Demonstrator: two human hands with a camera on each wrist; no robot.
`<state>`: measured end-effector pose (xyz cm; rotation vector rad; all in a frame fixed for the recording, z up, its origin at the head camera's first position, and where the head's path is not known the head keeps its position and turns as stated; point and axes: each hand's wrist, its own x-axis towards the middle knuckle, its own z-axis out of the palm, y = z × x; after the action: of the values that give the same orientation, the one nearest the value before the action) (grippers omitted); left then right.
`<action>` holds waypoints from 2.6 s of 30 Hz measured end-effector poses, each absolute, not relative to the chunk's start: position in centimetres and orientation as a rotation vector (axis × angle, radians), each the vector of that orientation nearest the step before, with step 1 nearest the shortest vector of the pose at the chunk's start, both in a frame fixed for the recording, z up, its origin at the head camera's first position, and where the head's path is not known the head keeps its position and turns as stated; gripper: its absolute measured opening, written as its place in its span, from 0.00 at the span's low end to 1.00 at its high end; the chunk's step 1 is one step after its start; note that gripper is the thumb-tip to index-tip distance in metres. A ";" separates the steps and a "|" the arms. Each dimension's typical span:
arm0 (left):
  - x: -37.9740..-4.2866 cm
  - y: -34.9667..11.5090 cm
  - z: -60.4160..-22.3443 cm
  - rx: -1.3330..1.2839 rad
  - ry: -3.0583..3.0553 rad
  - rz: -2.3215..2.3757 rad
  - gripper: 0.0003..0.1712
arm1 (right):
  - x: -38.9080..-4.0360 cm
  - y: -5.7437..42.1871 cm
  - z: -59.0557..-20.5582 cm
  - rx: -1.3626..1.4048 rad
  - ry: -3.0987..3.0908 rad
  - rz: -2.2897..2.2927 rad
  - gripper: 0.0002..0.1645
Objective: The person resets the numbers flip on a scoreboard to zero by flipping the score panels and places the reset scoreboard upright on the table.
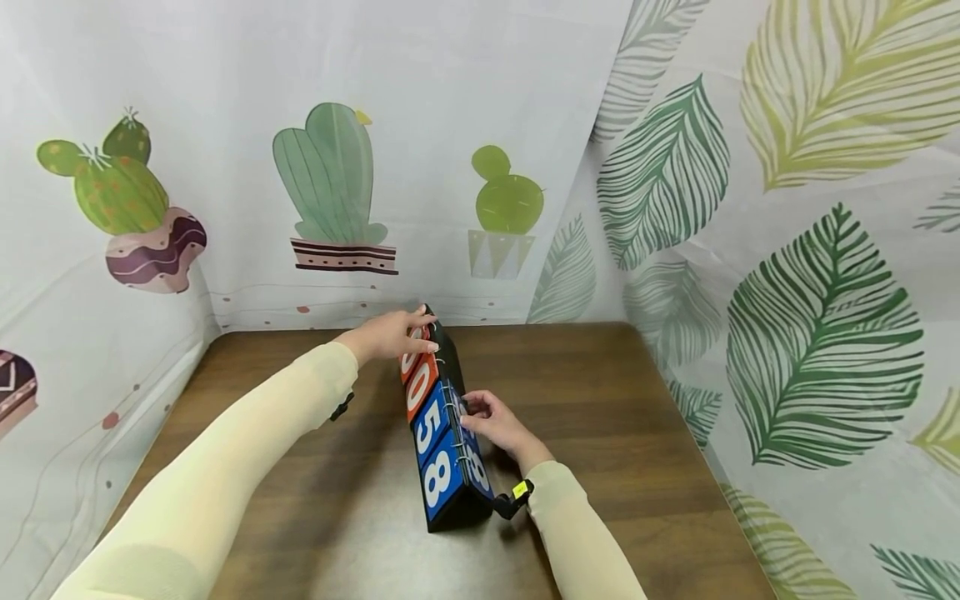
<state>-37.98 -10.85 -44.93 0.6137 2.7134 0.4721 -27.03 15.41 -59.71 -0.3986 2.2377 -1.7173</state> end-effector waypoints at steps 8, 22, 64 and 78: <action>-38.1 -10.8 -45.0 0.613 2.703 0.469 0.47 | -27.6 15.7 -59.6 -0.339 2.216 -1.676 0.21; -38.1 -10.8 -45.1 0.598 2.713 0.475 0.46 | -26.4 15.1 -60.5 -0.208 2.353 -1.775 0.15; -38.3 -10.7 -45.4 0.620 2.723 0.450 0.45 | -24.7 15.8 -61.1 0.038 2.458 -2.027 0.11; -38.1 -10.8 -45.3 0.606 2.722 0.459 0.45 | -25.9 18.3 -60.0 0.118 2.131 -2.046 0.12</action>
<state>-38.14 -10.77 -45.31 0.6056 2.7216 0.4590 -25.88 18.25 -60.01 0.1177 2.1313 -2.0460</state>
